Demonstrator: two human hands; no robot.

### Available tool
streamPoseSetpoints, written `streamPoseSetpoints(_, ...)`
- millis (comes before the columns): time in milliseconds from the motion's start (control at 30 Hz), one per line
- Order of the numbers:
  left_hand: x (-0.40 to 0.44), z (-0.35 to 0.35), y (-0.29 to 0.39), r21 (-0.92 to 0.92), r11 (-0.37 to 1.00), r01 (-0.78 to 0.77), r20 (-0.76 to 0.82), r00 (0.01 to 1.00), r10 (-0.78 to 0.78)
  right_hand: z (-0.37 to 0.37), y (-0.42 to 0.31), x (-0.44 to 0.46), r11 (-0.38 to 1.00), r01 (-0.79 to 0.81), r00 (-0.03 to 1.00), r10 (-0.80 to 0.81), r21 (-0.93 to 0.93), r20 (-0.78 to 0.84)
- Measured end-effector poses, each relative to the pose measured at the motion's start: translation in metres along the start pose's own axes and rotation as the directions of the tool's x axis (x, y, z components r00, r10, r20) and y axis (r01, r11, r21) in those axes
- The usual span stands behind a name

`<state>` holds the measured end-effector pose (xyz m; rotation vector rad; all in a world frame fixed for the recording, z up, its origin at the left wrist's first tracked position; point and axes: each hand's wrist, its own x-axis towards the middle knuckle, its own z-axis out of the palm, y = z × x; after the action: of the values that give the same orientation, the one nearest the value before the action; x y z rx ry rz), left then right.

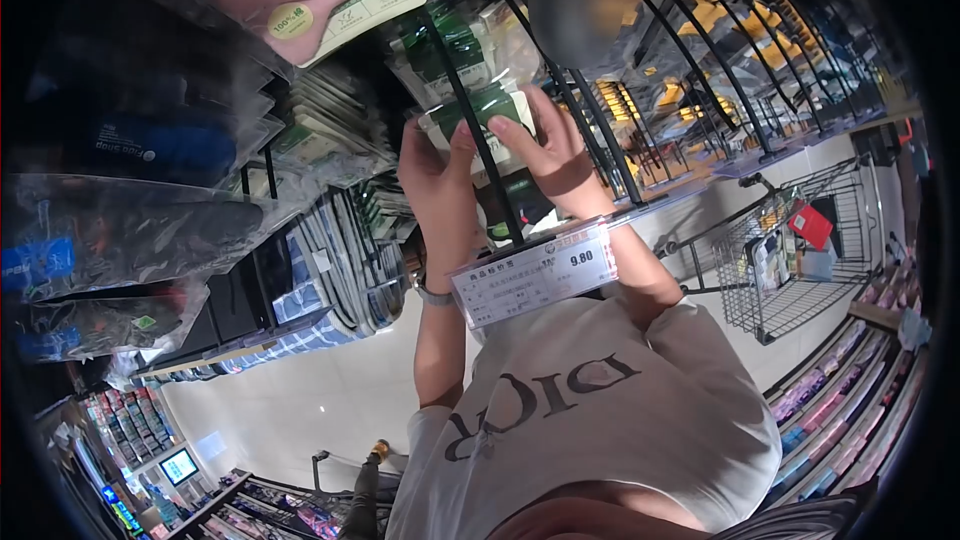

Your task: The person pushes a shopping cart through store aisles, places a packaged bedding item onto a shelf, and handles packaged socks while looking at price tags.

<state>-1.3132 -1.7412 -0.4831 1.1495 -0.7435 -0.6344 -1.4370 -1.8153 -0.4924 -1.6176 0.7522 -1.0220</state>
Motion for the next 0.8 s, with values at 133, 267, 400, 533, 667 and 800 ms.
streamPoseSetpoints(133,0.018,-0.003,-0.005,0.042,0.999,0.031,0.027,0.999,-0.032,0.005,0.008,0.018,0.993,0.095,0.995,-0.096,0.072,0.011)
streamPoseSetpoints(267,0.035,0.005,-0.008,0.024,0.996,-0.086,0.021,0.996,0.086,0.007,0.022,0.039,0.989,0.131,0.991,-0.132,-0.065,-0.01)
streamPoseSetpoints(400,0.055,-0.002,-0.016,0.083,0.963,-0.258,0.089,0.964,0.251,0.016,0.027,0.05,0.989,0.134,0.991,-0.132,0.068,-0.034)
streamPoseSetpoints(533,0.065,-0.007,-0.023,0.039,0.972,-0.232,0.102,0.969,0.227,0.027,0.039,0.054,0.971,0.103,0.994,-0.09,0.217,-0.067)
streamPoseSetpoints(667,0.061,-0.013,-0.032,0.177,0.964,-0.198,0.094,0.979,0.183,0.033,0.047,0.047,0.984,0.172,0.974,-0.164,0.037,-0.16)
streamPoseSetpoints(800,0.034,-0.028,-0.065,0.06,0.986,-0.159,0.142,0.979,0.149,0.039,0.091,0.016,0.98,0.131,0.95,-0.168,-0.152,-0.262)
